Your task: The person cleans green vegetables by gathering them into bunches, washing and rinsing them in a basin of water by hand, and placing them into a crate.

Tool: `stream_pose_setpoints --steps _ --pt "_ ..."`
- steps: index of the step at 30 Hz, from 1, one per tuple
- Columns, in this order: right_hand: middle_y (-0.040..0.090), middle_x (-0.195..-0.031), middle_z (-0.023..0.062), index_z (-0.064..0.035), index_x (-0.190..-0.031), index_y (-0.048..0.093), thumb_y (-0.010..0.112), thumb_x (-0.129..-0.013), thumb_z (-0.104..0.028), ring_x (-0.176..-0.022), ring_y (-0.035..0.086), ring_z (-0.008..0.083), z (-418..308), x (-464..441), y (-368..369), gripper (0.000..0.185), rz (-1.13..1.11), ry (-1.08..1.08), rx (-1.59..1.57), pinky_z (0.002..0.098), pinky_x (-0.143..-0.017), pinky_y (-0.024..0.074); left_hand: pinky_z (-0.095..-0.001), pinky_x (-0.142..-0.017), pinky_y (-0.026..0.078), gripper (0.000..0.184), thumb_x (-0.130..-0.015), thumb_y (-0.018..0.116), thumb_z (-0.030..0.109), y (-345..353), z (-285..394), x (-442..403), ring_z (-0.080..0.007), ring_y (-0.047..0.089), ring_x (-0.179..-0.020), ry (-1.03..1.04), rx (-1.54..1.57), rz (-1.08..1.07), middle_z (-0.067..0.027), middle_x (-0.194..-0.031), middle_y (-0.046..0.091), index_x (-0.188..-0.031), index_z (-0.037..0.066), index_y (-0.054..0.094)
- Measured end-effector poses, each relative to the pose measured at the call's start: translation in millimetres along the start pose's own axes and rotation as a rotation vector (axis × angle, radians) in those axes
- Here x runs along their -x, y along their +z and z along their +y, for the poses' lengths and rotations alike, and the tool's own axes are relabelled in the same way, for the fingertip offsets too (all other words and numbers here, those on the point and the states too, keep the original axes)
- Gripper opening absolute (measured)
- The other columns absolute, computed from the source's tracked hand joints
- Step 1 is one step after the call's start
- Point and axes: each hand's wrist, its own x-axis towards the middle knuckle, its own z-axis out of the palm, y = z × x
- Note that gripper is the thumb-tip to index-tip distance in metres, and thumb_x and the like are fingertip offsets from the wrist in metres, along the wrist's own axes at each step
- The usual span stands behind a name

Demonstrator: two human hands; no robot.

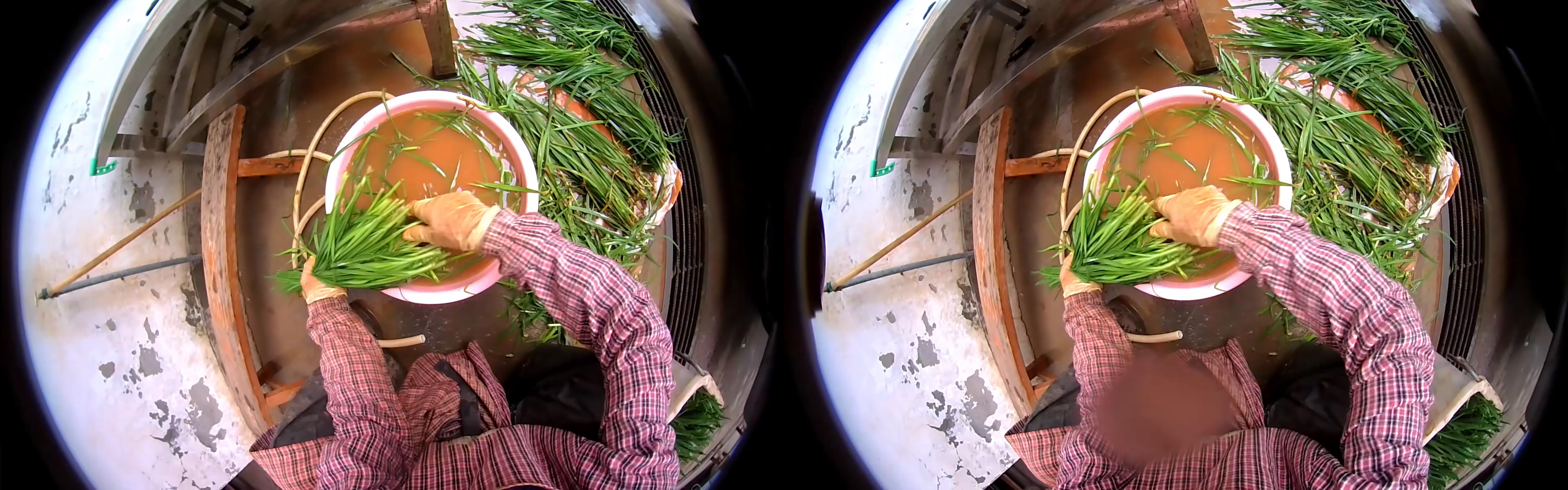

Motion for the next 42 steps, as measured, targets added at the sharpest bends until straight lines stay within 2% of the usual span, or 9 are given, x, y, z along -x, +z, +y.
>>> stream_pose_setpoints --steps 5,11,13,16,19,23,26,30,42 --pt "0.07 -0.108 0.0203 -0.0032 -0.123 0.064 0.047 -0.1 -0.047 -0.102 0.067 0.0368 82 15 -12 0.052 0.4 0.002 -0.032 0.0459 -0.091 0.0507 -0.0491 -0.09 0.054 0.034 -0.095 0.052 0.022 9 0 6 -0.036 0.063 -0.099 0.02 0.0 0.113 -0.0211 -0.119 0.063 -0.115 -0.005 0.057" --pt "0.07 -0.101 0.021 -0.0044 -0.116 0.065 0.051 -0.1 -0.038 -0.097 0.066 0.0398 78 40 -27 0.04 0.311 0.192 0.178 0.0481 -0.087 0.0507 -0.0529 -0.093 0.054 0.036 -0.096 0.047 0.022 16 -3 8 -0.0366 0.065 -0.103 0.06 -0.028 0.185 -0.0212 -0.118 0.066 -0.118 -0.006 0.057" --pt "0.069 -0.093 0.0227 -0.005 -0.106 0.065 0.053 -0.099 -0.035 -0.09 0.067 0.0403 101 35 -20 0.033 0.574 0.051 0.083 0.05 -0.082 0.0521 -0.0531 -0.093 0.054 0.036 -0.095 0.048 0.02 7 -1 4 -0.0365 0.065 -0.104 0.012 0.002 0.147 -0.0213 -0.118 0.066 -0.118 -0.006 0.057" --pt "0.07 -0.085 0.0198 -0.0058 -0.106 0.065 0.055 -0.097 -0.034 -0.079 0.069 0.0381 90 49 -49 0.031 0.589 0.246 0.239 0.0493 -0.072 0.0542 -0.0491 -0.089 0.054 0.033 -0.095 0.052 0.022 4 -4 2 -0.0354 0.065 -0.098 0.023 0.052 0.079 -0.0199 -0.112 0.067 -0.112 -0.005 0.059" --pt "0.07 -0.081 0.0166 -0.0038 -0.105 0.069 0.06 -0.097 -0.032 -0.075 0.07 0.0299 88 61 -51 0.031 0.531 0.137 0.224 0.0409 -0.069 0.0564 -0.0533 -0.097 0.052 0.036 -0.095 0.049 0.02 -1 -3 -1 -0.0362 0.064 -0.105 -0.007 0.052 0.097 -0.02 -0.118 0.066 -0.12 -0.003 0.057" --pt "0.069 -0.102 0.02 -0.0056 -0.11 0.069 0.053 -0.098 -0.044 -0.097 0.067 0.0362 23 52 -9 0.043 0.178 -0.143 -0.042 0.0466 -0.085 0.0527 -0.0537 -0.097 0.051 0.036 -0.095 0.049 0.02 7 -6 6 -0.036 0.065 -0.105 -0.001 0.032 0.114 -0.0196 -0.119 0.066 -0.121 -0.003 0.057" --pt "0.069 -0.093 0.0187 -0.0073 -0.112 0.069 0.054 -0.097 -0.046 -0.089 0.066 0.0392 21 24 28 0.045 0.122 -0.083 0.108 0.0483 -0.08 0.0519 -0.0556 -0.096 0.051 0.038 -0.095 0.049 0.023 5 -5 5 -0.037 0.064 -0.107 0.003 0.053 0.099 -0.0202 -0.12 0.066 -0.121 -0.003 0.058" --pt "0.07 -0.098 0.0183 -0.0136 -0.126 0.064 0.059 -0.095 -0.045 -0.092 0.067 0.0384 23 22 43 0.045 0.433 -0.195 -0.145 0.0461 -0.081 0.0523 -0.0551 -0.098 0.05 0.039 -0.096 0.047 0.025 -4 -7 3 -0.0374 0.063 -0.109 -0.023 0.114 0.07 -0.0209 -0.122 0.065 -0.122 -0.003 0.057" --pt "0.071 -0.106 0.0186 -0.008 -0.12 0.068 0.053 -0.088 -0.071 -0.102 0.067 0.0357 14 -28 52 0.072 0.065 0.151 -0.317 0.0448 -0.089 0.0496 -0.0494 -0.096 0.051 0.038 -0.101 0.046 0.028 43 -24 40 -0.0339 0.062 -0.107 0.192 0.095 0.115 -0.0202 -0.118 0.062 -0.12 -0.004 0.052"
